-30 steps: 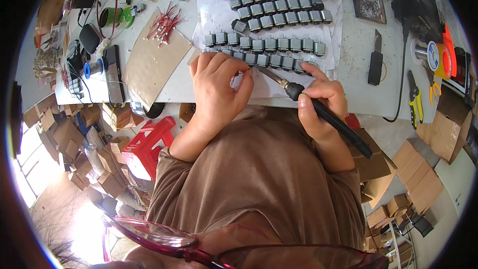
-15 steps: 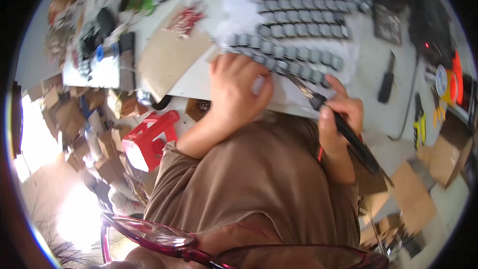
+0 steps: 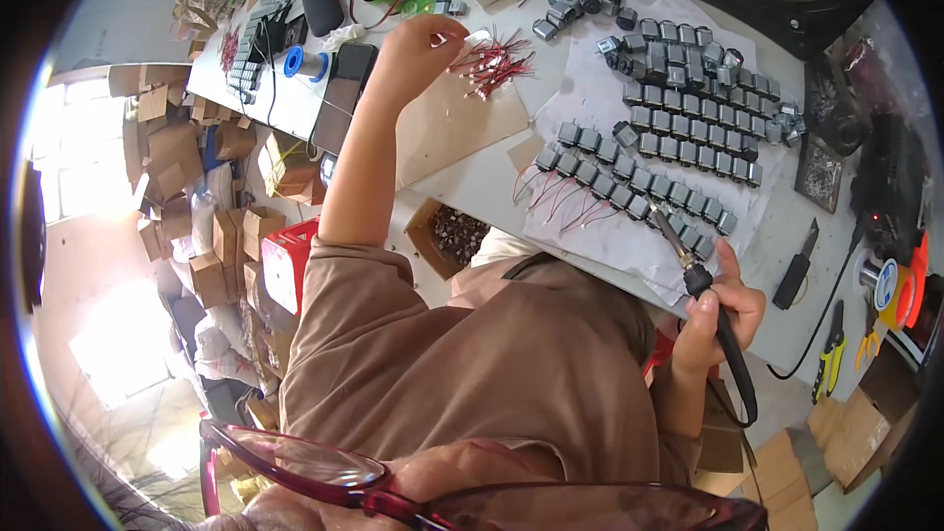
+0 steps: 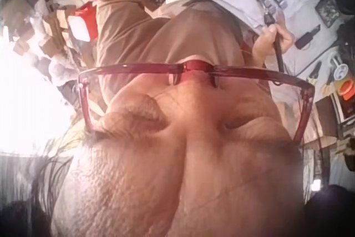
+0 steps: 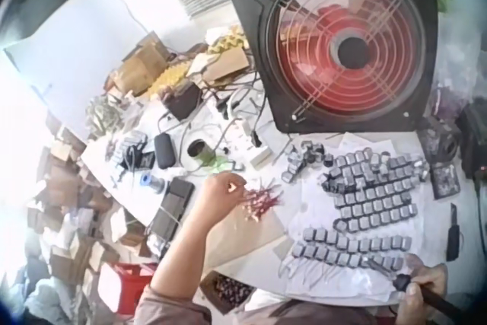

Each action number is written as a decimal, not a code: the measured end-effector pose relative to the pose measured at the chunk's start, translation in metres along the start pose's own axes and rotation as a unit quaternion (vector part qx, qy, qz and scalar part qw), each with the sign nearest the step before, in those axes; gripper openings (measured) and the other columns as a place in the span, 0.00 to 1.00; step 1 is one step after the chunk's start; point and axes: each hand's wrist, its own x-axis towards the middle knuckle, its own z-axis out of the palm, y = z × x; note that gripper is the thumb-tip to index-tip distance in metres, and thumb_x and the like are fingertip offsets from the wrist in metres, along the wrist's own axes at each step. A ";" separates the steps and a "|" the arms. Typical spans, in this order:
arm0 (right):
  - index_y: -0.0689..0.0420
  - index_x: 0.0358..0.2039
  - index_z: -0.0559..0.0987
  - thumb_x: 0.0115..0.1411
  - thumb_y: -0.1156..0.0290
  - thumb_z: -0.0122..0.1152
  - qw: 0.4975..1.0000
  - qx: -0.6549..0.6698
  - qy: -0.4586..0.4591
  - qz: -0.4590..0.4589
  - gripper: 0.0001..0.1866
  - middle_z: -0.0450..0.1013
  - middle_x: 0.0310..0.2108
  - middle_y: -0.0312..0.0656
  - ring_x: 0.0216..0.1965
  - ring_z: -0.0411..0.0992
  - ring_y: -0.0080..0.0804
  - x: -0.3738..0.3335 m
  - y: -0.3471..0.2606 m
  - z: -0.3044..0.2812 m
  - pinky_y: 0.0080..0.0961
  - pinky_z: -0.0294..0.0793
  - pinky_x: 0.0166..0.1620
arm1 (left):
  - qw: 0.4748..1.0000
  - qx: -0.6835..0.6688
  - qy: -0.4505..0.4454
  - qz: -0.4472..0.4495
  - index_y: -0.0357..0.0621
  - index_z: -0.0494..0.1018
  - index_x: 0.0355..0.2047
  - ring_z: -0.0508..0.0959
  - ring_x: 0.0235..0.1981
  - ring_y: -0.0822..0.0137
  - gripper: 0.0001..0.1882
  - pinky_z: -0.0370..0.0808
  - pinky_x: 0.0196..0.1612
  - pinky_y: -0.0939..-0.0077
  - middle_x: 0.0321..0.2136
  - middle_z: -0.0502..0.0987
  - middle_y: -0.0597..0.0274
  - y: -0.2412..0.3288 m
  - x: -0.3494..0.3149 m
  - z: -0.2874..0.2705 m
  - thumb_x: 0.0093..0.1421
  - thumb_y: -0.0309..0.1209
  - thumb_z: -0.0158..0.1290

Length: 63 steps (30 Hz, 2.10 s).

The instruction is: The person repeatedly picks up wire harnesses and solders them onto small motors arranged on the table using a soldering iron.

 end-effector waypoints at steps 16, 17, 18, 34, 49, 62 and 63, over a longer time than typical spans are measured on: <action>0.58 0.27 0.62 0.53 0.71 0.49 1.000 -0.006 0.007 -0.001 0.07 0.56 0.10 0.30 0.14 0.54 0.14 0.005 -0.003 -0.002 0.51 0.60 0.55 | 0.999 -0.022 -0.033 0.007 0.42 0.76 0.28 0.73 0.20 0.68 0.08 0.69 0.26 0.74 0.23 0.76 0.59 0.020 -0.008 -0.006 0.51 0.33 0.54; 0.58 0.27 0.62 0.53 0.71 0.49 1.000 -0.005 0.008 -0.001 0.07 0.56 0.10 0.30 0.14 0.54 0.14 0.005 -0.003 -0.001 0.51 0.60 0.55 | 1.000 -0.018 -0.023 0.013 0.40 0.75 0.29 0.73 0.19 0.71 0.09 0.69 0.25 0.77 0.20 0.76 0.59 0.019 -0.009 -0.008 0.51 0.32 0.54; 0.58 0.27 0.62 0.54 0.71 0.49 1.000 -0.003 0.006 -0.001 0.07 0.56 0.10 0.30 0.14 0.54 0.14 0.006 -0.003 0.000 0.51 0.60 0.55 | 1.000 -0.017 -0.023 0.013 0.40 0.75 0.29 0.73 0.19 0.71 0.09 0.69 0.25 0.77 0.20 0.76 0.59 0.019 -0.011 -0.008 0.51 0.32 0.54; 0.59 0.26 0.63 0.52 0.73 0.51 0.999 0.011 0.035 0.002 0.07 0.58 0.11 0.32 0.15 0.55 0.15 0.006 -0.002 -0.004 0.52 0.61 0.54 | 0.912 0.139 0.144 0.357 0.51 0.74 0.25 0.69 0.27 0.65 0.08 0.67 0.31 0.74 0.25 0.70 0.69 0.067 -0.046 0.002 0.42 0.23 0.57; 0.58 0.27 0.63 0.53 0.74 0.52 0.998 0.054 0.010 -0.023 0.07 0.58 0.12 0.30 0.14 0.55 0.14 0.003 0.001 -0.003 0.51 0.62 0.53 | 0.936 -0.333 -0.111 0.019 0.36 0.72 0.32 0.72 0.26 0.80 0.07 0.67 0.29 0.89 0.25 0.76 0.61 0.103 -0.111 0.039 0.52 0.16 0.53; 0.58 0.28 0.63 0.53 0.76 0.52 0.998 0.054 -0.017 -0.018 0.06 0.59 0.13 0.31 0.16 0.57 0.15 0.001 -0.001 0.000 0.51 0.61 0.54 | 0.935 -0.334 -0.119 0.024 0.36 0.75 0.31 0.73 0.26 0.74 0.05 0.69 0.30 0.82 0.25 0.76 0.62 0.116 -0.116 0.068 0.52 0.20 0.54; 0.58 0.28 0.64 0.53 0.76 0.52 0.998 0.053 -0.022 -0.020 0.06 0.60 0.15 0.31 0.18 0.57 0.15 0.001 -0.001 0.000 0.51 0.61 0.53 | 0.961 -0.238 -0.071 0.117 0.37 0.75 0.30 0.72 0.25 0.71 0.05 0.68 0.28 0.80 0.24 0.76 0.61 0.116 -0.115 0.069 0.51 0.21 0.54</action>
